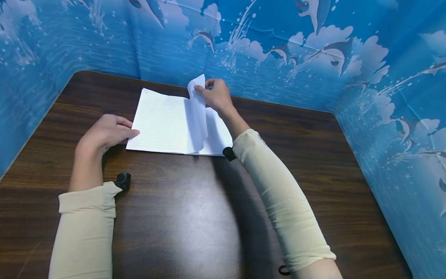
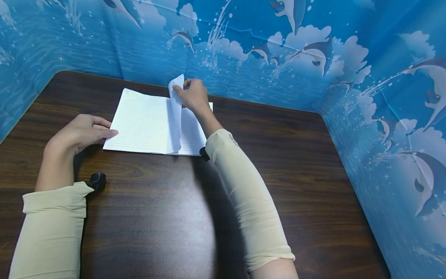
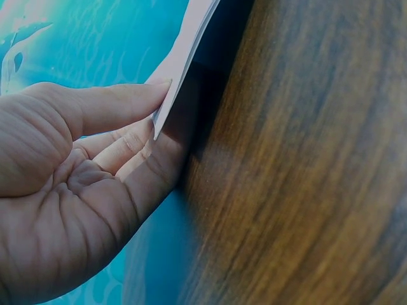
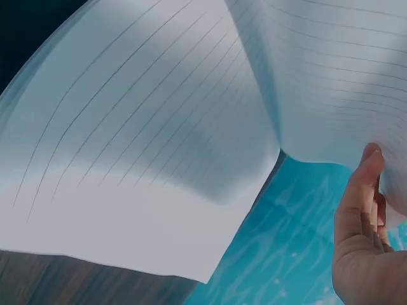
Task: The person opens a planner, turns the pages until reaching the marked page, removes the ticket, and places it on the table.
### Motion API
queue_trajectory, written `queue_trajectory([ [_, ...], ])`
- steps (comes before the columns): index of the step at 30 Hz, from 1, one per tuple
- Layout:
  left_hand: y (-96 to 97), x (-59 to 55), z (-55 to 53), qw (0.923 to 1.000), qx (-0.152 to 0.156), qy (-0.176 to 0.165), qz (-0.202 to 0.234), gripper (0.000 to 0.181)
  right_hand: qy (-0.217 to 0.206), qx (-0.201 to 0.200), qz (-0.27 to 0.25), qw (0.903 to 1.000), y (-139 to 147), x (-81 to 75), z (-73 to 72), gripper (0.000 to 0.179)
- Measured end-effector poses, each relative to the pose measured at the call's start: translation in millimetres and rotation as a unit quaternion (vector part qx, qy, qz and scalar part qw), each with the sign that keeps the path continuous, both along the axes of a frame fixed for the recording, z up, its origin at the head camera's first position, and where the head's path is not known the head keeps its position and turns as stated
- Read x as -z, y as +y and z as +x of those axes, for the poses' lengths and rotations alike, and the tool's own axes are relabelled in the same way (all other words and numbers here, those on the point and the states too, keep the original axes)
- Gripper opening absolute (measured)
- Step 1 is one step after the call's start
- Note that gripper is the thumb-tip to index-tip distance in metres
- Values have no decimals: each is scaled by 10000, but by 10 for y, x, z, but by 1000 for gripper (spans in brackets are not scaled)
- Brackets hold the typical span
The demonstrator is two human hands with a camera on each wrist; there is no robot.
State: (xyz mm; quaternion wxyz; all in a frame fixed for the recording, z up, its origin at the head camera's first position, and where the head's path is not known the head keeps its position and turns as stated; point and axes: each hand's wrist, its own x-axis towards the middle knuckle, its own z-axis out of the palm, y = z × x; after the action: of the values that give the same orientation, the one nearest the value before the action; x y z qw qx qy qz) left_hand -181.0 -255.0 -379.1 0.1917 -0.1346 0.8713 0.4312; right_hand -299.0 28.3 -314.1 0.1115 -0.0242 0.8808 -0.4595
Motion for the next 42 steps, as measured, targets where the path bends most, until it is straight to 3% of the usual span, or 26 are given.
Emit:
queue_trajectory([
  [6, -3, -13, -20, 10000, -26, -8, -53, 58, -268, -68, -550, 9981, -147, 18, 39, 24],
  [12, -17, -26, -43, 10000, 71, -41, -57, 59, -720, -170, -1581, 9846, -316, 96, 92, 24],
  [16, -19, -24, -53, 9999, 74, -67, -94, 59, -930, -368, -1564, 9826, -417, 146, 129, 30],
  [22, -13, -15, -63, 9999, 69, -85, -83, 58, -961, -934, -848, 9874, -524, 215, 185, 32],
  [28, -24, 2, -69, 9999, 120, 28, 24, 52, -397, -1649, 316, 9850, -586, 283, 214, 42],
  [34, -5, 10, -79, 9999, 92, 133, 54, 44, -54, -2394, 1504, 9592, -604, 350, 224, 47],
  [42, 8, 11, -74, 9994, -102, 189, 271, 52, 36, -3361, 2409, 9105, -614, 397, 238, 50],
])
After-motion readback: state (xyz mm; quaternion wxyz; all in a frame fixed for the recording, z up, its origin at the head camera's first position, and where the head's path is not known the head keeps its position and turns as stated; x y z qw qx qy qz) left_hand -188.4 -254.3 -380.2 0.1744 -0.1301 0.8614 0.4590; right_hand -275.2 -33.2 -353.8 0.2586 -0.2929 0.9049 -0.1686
